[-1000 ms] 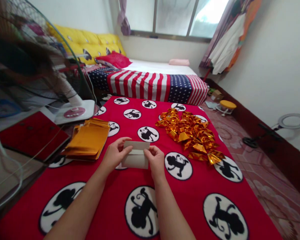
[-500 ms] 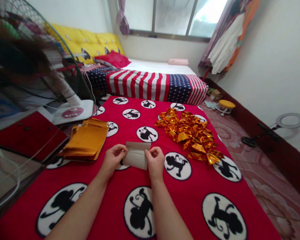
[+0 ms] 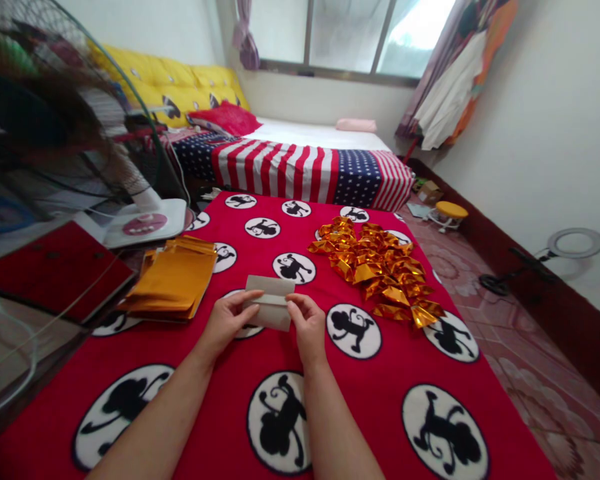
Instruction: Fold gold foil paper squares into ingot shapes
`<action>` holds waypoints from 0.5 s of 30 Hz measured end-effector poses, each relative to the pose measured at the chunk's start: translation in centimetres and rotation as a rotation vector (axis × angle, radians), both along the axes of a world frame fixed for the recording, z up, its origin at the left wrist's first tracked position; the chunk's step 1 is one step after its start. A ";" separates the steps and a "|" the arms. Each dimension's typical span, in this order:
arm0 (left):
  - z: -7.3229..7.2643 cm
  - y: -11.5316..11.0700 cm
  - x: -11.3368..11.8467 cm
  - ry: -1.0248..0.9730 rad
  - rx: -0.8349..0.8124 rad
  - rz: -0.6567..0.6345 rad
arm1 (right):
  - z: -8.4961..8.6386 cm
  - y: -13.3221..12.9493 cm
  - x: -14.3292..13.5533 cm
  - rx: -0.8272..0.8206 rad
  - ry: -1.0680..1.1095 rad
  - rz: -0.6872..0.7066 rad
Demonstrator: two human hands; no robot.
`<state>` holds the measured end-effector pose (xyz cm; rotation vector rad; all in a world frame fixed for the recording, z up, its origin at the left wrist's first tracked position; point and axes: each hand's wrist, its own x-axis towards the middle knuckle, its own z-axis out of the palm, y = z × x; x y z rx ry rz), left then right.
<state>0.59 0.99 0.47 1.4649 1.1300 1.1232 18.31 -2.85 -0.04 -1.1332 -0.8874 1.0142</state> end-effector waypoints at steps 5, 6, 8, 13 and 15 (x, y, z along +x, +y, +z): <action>0.3 -0.1 0.1 -0.003 -0.009 0.034 | -0.6 0.2 0.0 -0.002 -0.005 -0.043; 0.3 -0.1 0.1 -0.024 -0.032 0.040 | -0.6 0.2 0.0 0.000 0.007 -0.045; 0.3 -0.1 0.1 -0.087 -0.070 0.038 | -0.5 0.2 -0.1 0.003 0.032 -0.042; 0.4 -0.1 0.1 -0.161 -0.112 0.029 | -0.5 0.2 -0.1 -0.016 0.056 -0.038; 0.5 -0.1 0.0 -0.141 -0.116 0.032 | -0.5 0.1 0.0 -0.023 0.056 -0.040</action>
